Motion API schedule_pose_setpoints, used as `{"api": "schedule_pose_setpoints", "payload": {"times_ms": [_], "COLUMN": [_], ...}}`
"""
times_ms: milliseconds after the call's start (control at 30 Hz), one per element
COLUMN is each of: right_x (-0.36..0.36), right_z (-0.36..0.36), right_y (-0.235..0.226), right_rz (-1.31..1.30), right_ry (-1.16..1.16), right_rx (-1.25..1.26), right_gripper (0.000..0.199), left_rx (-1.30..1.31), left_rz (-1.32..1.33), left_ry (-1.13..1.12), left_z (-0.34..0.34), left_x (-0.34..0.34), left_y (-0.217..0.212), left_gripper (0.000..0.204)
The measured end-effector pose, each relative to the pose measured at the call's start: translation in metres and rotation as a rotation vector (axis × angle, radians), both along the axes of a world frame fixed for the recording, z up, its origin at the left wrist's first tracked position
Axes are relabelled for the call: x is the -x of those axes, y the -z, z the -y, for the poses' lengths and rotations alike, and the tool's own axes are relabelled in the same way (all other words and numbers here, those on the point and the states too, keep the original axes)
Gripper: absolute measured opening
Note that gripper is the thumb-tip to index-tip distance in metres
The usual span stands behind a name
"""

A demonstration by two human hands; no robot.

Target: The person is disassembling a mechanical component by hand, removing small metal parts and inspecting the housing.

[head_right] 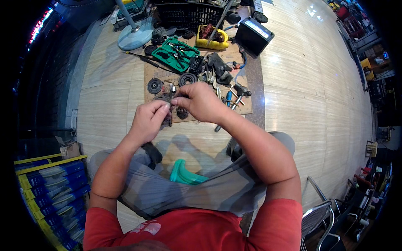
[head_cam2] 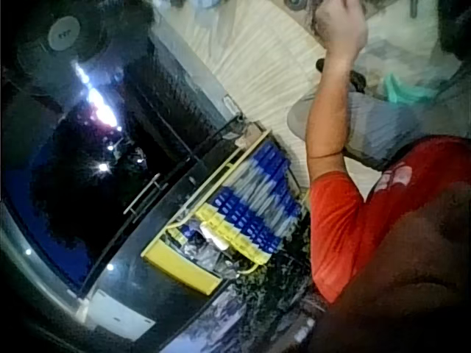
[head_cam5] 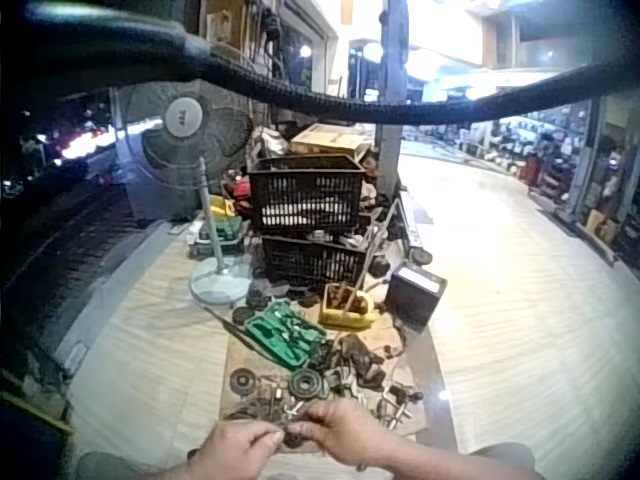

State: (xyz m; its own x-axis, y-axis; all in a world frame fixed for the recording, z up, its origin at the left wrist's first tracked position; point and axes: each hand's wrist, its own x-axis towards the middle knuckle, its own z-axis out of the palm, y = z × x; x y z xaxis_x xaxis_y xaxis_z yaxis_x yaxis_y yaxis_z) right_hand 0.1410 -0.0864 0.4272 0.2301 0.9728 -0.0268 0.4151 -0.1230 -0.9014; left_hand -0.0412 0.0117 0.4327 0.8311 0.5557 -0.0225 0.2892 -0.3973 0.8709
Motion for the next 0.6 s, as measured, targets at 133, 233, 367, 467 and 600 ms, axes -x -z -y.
{"api": "schedule_pose_setpoints", "payload": {"times_ms": [133,233,367,467,600], "right_x": [0.002,0.0,0.005,0.004,0.005], "right_z": [0.001,-0.001,-0.002,0.0,0.003], "right_y": [0.002,0.0,-0.007,-0.011,0.003], "right_rz": [0.0,-0.014,-0.03,0.073,0.191], "right_ry": [-0.012,-0.003,0.013,0.007,-0.072], "right_rx": [-0.036,0.118,0.146,0.076,-0.165], "right_gripper": [0.024,0.023,0.025,0.023,0.02], "left_rx": [0.112,-0.051,-0.222,-0.144,0.349], "left_rz": [-0.122,-0.027,0.046,-0.016,-0.124], "left_ry": [0.009,0.011,0.032,0.023,-0.004], "left_z": [-0.003,-0.001,-0.001,0.0,-0.007], "left_x": [0.0,0.001,0.004,0.001,0.001], "left_y": [-0.003,-0.002,-0.002,0.001,0.012], "left_gripper": [0.015,0.014,0.013,0.015,0.017]}}
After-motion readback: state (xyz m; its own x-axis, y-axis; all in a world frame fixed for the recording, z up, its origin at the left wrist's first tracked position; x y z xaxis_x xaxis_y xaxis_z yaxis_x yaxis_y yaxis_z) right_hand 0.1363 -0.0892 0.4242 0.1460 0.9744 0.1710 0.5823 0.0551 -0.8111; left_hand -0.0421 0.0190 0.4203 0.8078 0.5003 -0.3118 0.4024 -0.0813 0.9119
